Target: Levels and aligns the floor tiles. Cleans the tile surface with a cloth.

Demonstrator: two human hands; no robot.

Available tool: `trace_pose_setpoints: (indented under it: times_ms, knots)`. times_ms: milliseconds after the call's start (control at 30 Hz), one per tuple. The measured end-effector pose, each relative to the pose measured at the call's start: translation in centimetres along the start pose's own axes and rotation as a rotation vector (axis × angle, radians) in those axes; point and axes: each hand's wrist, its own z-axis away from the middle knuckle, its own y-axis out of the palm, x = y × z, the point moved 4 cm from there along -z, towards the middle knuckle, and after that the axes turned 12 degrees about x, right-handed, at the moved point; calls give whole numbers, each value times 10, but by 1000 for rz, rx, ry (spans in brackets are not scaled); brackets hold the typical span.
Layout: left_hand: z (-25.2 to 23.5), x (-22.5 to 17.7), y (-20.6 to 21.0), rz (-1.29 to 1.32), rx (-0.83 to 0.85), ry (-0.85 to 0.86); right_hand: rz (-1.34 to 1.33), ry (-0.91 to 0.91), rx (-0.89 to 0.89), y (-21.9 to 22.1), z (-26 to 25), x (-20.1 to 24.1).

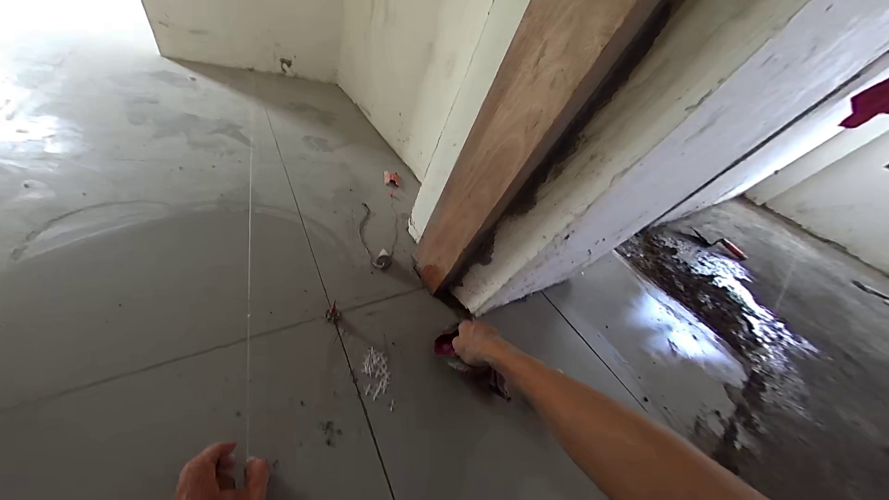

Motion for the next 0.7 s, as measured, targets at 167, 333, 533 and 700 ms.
trace_pose_setpoints:
  times_ms: [167, 333, 533, 700]
  knots:
    - [0, -1, -4, -37, 60, 5, -17, -82, 142, 34, 17, -42]
    - [-2, -3, -5, 23, 153, -23, -708, -266, 401, 93, 70, -105]
    - [-6, -17, -1, -23, 236, 50, -1674, -256, 193, 163, 114, -166]
    - [11, -42, 0, 45, 331, 143, -1335, 73, -261, 161, 141, -255]
